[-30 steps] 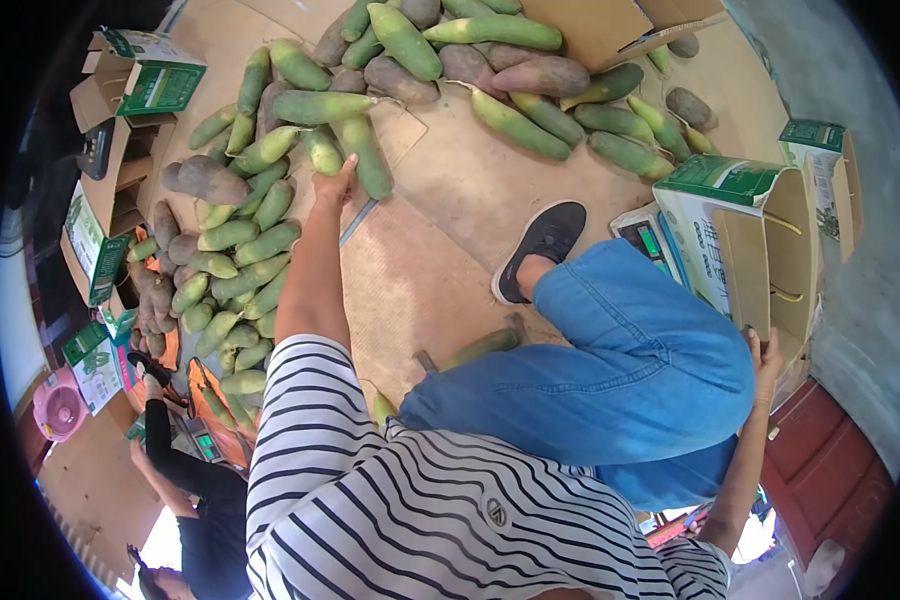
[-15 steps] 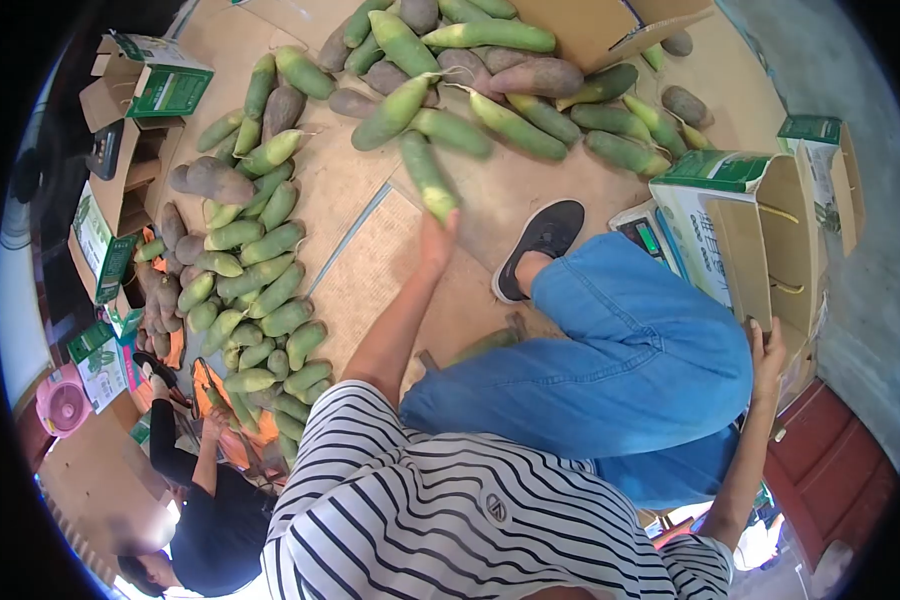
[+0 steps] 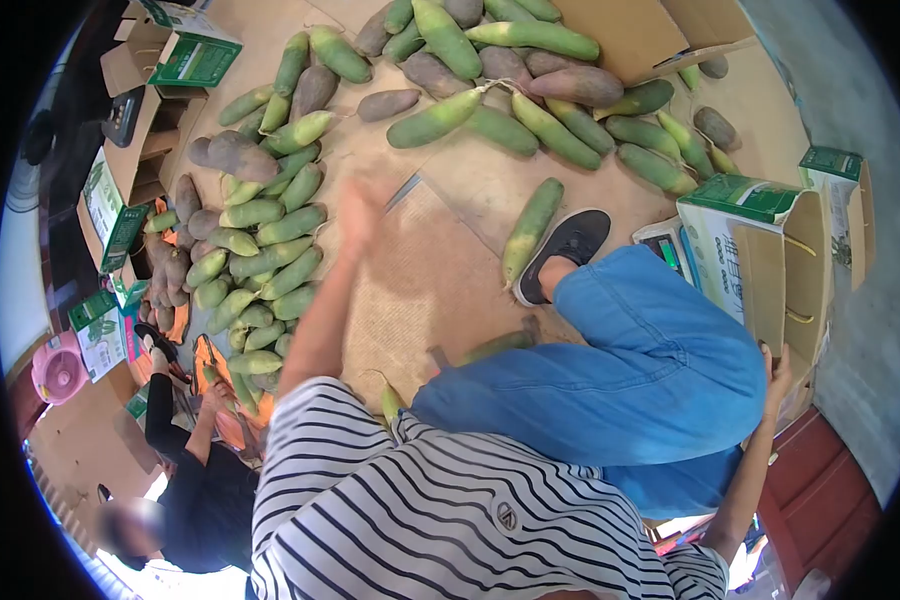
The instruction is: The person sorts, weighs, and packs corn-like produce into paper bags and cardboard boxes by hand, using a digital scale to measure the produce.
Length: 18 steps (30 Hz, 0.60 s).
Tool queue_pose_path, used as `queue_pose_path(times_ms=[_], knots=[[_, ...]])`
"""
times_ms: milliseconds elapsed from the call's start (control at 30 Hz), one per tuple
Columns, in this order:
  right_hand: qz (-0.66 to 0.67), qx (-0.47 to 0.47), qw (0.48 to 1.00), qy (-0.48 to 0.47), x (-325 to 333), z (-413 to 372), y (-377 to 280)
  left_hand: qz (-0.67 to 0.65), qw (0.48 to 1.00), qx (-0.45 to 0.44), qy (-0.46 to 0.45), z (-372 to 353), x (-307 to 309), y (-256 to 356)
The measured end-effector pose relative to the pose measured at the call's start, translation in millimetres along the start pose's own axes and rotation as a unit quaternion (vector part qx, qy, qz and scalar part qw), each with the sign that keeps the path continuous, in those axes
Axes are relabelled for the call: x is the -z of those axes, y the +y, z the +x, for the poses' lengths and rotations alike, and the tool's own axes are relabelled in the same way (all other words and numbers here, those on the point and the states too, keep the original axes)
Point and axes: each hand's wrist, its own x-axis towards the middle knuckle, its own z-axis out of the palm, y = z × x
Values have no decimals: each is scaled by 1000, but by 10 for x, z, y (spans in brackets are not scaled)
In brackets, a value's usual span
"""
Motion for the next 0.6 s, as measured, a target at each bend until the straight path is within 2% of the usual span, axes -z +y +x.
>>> queue_pose_path(times_ms=[33,67,100,133,200,267,300,367,400,433,467,533,567,600], knots=[[10,-4,1000,-2,-4,3,53,140,971,-89,170,447,169,-615],[14,-5,1000,-3,0,2,81,198,952,-38,230,614,574,-601],[18,-7,1000,-4,2,2,108,92,965,65,238,844,947,-638],[16,-5,1000,-4,10,-1,112,9,947,49,318,1190,1129,-1249],[26,0,1000,-3,-7,-8,98,9,946,167,276,1594,1495,-1677],[39,5,999,4,-29,-33,95,-12,938,245,246,1768,1649,-1808],[40,5,999,7,-31,-50,97,-24,932,282,226,1808,1619,-1797],[21,3,1000,5,-19,-34,59,-176,915,288,219,1671,1512,-1475],[8,-37,999,-8,7,-46,-50,-190,902,327,208,1672,1486,-1390],[-1,-36,999,-7,18,-43,-15,-203,886,367,197,1641,1495,-1292],[-9,-34,999,-9,16,-28,57,-254,868,357,234,1513,1443,-960],[-12,-24,1000,-3,6,-18,122,-60,945,253,201,1702,1396,-1467],[-6,-16,1000,4,-6,-24,142,41,963,195,182,1750,1414,-1657],[2,-7,1000,10,-22,-19,164,93,958,156,220,1615,1378,-1503]])
